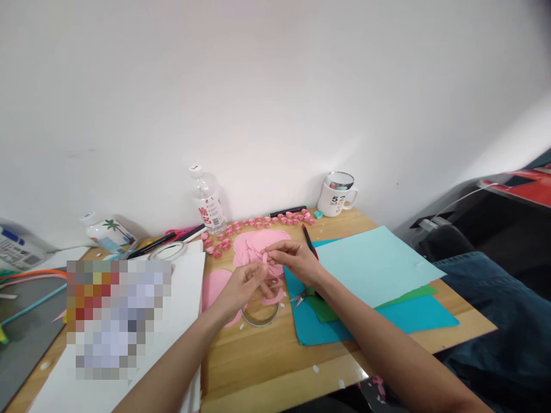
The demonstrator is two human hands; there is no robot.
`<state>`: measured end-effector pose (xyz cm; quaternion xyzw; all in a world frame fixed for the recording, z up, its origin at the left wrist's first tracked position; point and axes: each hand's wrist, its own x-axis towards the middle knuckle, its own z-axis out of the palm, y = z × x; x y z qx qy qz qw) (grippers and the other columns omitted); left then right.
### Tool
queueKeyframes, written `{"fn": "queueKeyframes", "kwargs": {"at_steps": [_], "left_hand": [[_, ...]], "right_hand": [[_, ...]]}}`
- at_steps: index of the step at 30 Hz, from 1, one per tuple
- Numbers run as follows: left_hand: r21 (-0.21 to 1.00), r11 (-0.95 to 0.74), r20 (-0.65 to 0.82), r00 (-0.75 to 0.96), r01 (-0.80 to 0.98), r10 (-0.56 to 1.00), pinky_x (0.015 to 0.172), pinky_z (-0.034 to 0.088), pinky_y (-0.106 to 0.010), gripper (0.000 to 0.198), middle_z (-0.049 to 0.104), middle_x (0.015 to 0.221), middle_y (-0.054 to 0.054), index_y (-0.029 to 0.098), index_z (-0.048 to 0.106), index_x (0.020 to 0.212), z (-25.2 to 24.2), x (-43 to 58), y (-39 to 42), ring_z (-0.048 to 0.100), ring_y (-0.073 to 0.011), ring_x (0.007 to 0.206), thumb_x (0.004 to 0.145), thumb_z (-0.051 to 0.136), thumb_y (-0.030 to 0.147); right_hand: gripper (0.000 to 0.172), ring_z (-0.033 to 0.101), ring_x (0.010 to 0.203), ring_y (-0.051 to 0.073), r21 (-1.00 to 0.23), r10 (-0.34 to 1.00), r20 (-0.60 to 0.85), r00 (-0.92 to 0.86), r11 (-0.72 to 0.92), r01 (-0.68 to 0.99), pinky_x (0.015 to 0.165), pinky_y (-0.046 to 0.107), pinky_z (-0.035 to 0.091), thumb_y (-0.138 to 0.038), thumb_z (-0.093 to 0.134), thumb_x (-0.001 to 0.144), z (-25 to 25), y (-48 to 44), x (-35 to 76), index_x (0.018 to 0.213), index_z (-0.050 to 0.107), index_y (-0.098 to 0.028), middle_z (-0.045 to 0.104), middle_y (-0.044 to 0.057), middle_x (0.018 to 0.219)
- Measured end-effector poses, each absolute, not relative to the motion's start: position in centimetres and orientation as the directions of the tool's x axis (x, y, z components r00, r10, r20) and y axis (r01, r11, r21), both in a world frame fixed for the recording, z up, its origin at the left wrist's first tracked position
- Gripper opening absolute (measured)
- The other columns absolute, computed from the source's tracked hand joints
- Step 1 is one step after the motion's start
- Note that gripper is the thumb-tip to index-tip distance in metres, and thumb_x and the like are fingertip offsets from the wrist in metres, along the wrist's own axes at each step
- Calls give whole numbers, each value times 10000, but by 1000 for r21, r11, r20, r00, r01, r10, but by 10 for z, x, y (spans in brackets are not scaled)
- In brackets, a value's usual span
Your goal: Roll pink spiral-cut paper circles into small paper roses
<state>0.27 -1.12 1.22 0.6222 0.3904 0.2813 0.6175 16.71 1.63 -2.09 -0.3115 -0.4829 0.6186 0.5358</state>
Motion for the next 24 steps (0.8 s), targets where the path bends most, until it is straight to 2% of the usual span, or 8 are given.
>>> {"fn": "queueKeyframes", "kwargs": {"at_steps": [3,6,9,17,24], "left_hand": [[989,43,-113,532,142,839,597,427,-260,428,619,492,-29,154,557,730,10,2,-11,604,-173,582,812,347,518],[980,2,-100,483,199,870,567,431,-249,395,633,587,-31,153,577,654,10,2,-10,602,-178,621,779,431,498],[973,-60,-46,446,222,894,620,440,-261,338,629,621,-19,149,620,632,10,3,-9,586,-185,673,750,503,444],[986,-39,-32,424,159,905,575,429,-243,280,641,652,-35,135,639,744,10,3,-10,569,-156,620,730,550,401],[950,-135,31,347,281,937,553,410,-235,311,631,625,-32,143,643,634,14,4,-11,563,-161,634,746,517,404]], "right_hand": [[182,590,613,115,-922,957,155,-244,52,-383,642,272,483,-266,688,651,-21,16,167,802,673,-166,657,15,671],[173,581,561,105,-921,960,154,-235,52,-387,596,262,484,-242,708,628,-22,17,167,775,666,-160,653,7,638],[151,585,554,100,-925,965,152,-214,62,-376,574,240,480,-220,720,612,-21,17,167,731,657,-152,652,6,629],[143,556,525,87,-928,965,174,-194,94,-362,531,211,451,-186,743,568,-21,16,166,652,632,-154,631,-14,585],[193,594,647,124,-941,934,172,-312,61,-334,640,265,482,-248,691,643,-18,14,166,814,667,-161,655,16,686]]}}
